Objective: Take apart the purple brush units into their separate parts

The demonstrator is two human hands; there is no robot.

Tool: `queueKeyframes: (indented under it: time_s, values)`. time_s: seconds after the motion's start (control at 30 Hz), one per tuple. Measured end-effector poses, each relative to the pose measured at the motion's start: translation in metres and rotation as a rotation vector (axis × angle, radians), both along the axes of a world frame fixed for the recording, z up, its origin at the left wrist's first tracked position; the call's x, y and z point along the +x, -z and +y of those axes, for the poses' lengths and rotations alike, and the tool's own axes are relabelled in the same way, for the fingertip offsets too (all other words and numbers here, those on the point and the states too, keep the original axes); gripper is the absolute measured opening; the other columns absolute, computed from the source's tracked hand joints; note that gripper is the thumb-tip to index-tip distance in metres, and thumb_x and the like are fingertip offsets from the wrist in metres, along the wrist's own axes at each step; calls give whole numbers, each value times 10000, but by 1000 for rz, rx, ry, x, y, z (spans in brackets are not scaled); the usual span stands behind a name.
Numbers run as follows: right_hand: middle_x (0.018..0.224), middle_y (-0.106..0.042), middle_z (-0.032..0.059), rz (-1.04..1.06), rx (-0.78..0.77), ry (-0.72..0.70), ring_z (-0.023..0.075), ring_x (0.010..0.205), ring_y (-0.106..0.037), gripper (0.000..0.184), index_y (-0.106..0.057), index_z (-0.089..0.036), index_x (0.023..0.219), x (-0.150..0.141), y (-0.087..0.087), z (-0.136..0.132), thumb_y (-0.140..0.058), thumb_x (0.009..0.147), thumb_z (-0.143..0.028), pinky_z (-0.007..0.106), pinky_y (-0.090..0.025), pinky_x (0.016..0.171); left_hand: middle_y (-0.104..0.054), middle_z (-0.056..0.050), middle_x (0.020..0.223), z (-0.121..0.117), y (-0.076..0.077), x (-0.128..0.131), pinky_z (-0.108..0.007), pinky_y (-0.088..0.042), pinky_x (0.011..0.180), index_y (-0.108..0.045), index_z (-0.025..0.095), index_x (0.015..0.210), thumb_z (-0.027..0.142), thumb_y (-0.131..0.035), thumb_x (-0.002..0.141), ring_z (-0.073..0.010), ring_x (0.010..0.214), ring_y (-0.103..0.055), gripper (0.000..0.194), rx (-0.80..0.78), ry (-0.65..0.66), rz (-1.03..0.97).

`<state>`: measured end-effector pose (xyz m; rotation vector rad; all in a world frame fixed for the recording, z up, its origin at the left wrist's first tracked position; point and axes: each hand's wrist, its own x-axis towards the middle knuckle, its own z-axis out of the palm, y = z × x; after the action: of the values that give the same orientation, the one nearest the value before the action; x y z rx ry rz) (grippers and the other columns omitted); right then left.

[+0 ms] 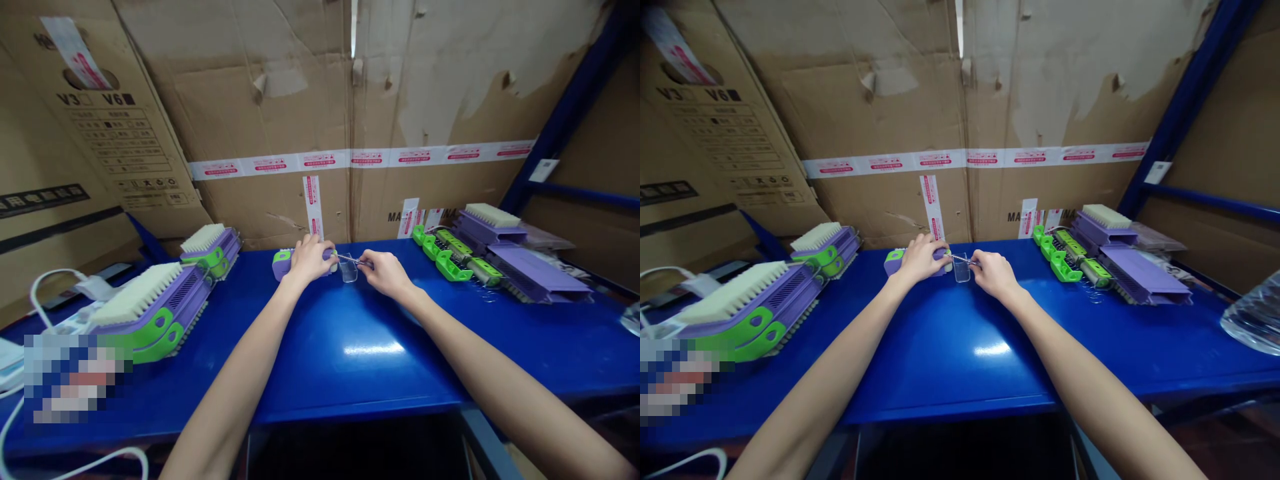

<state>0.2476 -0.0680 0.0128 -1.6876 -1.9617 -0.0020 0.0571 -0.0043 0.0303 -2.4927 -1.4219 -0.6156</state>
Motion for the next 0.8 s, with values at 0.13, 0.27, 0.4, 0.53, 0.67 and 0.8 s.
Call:
queueKeyframes:
  time_s: [0.13,0.27,0.4,0.53,0.67,0.8]
  values:
    - [922,-722,39,-7,2,1,192,838,-653,119,-648,-220,923,-1,2,-1,-549,868,-254,247,-372,658,-607,-69,1016,-1,0,1,-397,-404,855,-691,285,1040,468,-618,828,-278,1050,-504,289,18,-15,10]
    - [923,-723,25,-32,20,6,186,829,-652,131,-645,-231,922,-4,2,-3,-532,871,-271,250,-354,628,-603,-82,1026,-2,0,1,-402,-400,862,-697,273,1035,495,-605,833,-284,1059,-498,314,22,-45,14]
    - [929,-726,12,-76,40,41,184,824,-651,145,-654,-248,909,-7,-4,-7,-523,861,-285,255,-335,602,-605,-85,1007,-2,2,1,-397,-403,853,-707,270,1023,524,-599,830,-283,1047,-501,337,55,-55,24]
    - [939,-724,11,-121,60,67,185,833,-648,152,-657,-250,901,-11,-10,-12,-517,852,-279,255,-335,606,-606,-82,995,-2,3,1,-395,-407,851,-711,270,1014,537,-601,827,-279,1038,-508,344,76,-53,29]
    - [959,-720,17,-153,42,92,194,836,-646,154,-642,-249,918,-15,-11,-14,-502,859,-275,262,-326,599,-606,-81,1015,-3,2,-1,-399,-412,862,-701,258,1015,538,-611,820,-280,1054,-505,353,50,-44,31]
    - [944,-715,25,-165,-18,120,204,810,-648,150,-605,-247,958,-17,-8,-14,-485,872,-277,268,-298,577,-600,-77,1066,-4,-2,-5,-410,-416,889,-670,255,1067,443,-580,852,-279,1084,-492,299,-8,0,40]
